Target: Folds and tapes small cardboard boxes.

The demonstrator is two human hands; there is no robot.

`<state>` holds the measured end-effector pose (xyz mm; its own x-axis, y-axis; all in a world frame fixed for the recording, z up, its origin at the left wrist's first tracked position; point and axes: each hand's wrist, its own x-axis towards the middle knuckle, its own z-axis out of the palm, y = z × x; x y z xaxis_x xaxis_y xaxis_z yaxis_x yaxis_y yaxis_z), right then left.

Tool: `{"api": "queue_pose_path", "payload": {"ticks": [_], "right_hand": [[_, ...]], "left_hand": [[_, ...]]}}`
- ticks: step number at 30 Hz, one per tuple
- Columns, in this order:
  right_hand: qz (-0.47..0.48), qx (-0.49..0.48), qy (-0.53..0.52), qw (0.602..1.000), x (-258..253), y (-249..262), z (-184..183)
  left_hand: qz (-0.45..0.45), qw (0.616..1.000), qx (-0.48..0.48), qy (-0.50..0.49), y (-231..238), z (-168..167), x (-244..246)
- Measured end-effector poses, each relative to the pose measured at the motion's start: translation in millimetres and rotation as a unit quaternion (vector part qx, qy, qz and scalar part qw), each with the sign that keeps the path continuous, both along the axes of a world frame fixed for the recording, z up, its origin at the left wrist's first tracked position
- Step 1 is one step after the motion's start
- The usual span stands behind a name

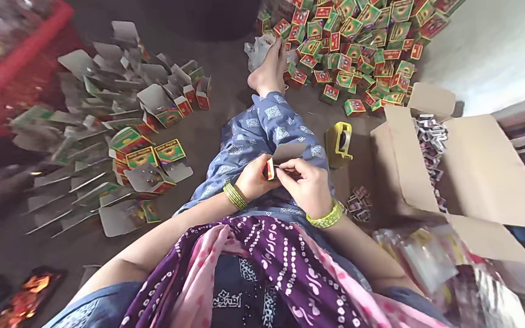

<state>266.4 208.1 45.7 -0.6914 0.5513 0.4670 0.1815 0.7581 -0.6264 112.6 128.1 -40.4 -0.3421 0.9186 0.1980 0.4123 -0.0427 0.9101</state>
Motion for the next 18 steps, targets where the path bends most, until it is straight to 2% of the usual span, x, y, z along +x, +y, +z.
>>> {"api": "queue_pose_path", "payload": {"ticks": [5, 9, 11, 14, 16, 18], "right_hand": [[0.053, 0.149, -0.102, 0.982, 2.9, -5.7, -3.4], [0.081, 0.170, -0.189, 0.964, 3.2, -7.2, -3.9], [0.065, 0.169, -0.146, 0.973, 4.5, -6.5, -4.2], [-0.006, 0.162, -0.010, 0.987, 11.5, 0.3, -3.4], [-0.049, 0.139, 0.035, 0.988, 17.3, 10.4, -4.1], [-0.051, 0.077, 0.052, 0.994, 22.4, 23.8, -10.8]], "left_hand": [[-0.004, 1.000, -0.009, 0.018, 1.6, -0.4, 1.0], [-0.016, 0.999, -0.044, 0.024, 1.5, 1.3, 0.3], [-0.011, 0.999, -0.031, 0.020, 1.4, 1.9, -1.1], [-0.012, 1.000, 0.012, -0.024, 0.6, -2.1, -2.9], [-0.021, 0.994, 0.082, -0.065, 0.4, -5.2, -0.9], [-0.042, 0.980, 0.161, -0.105, 2.5, -5.5, 1.9]]}}
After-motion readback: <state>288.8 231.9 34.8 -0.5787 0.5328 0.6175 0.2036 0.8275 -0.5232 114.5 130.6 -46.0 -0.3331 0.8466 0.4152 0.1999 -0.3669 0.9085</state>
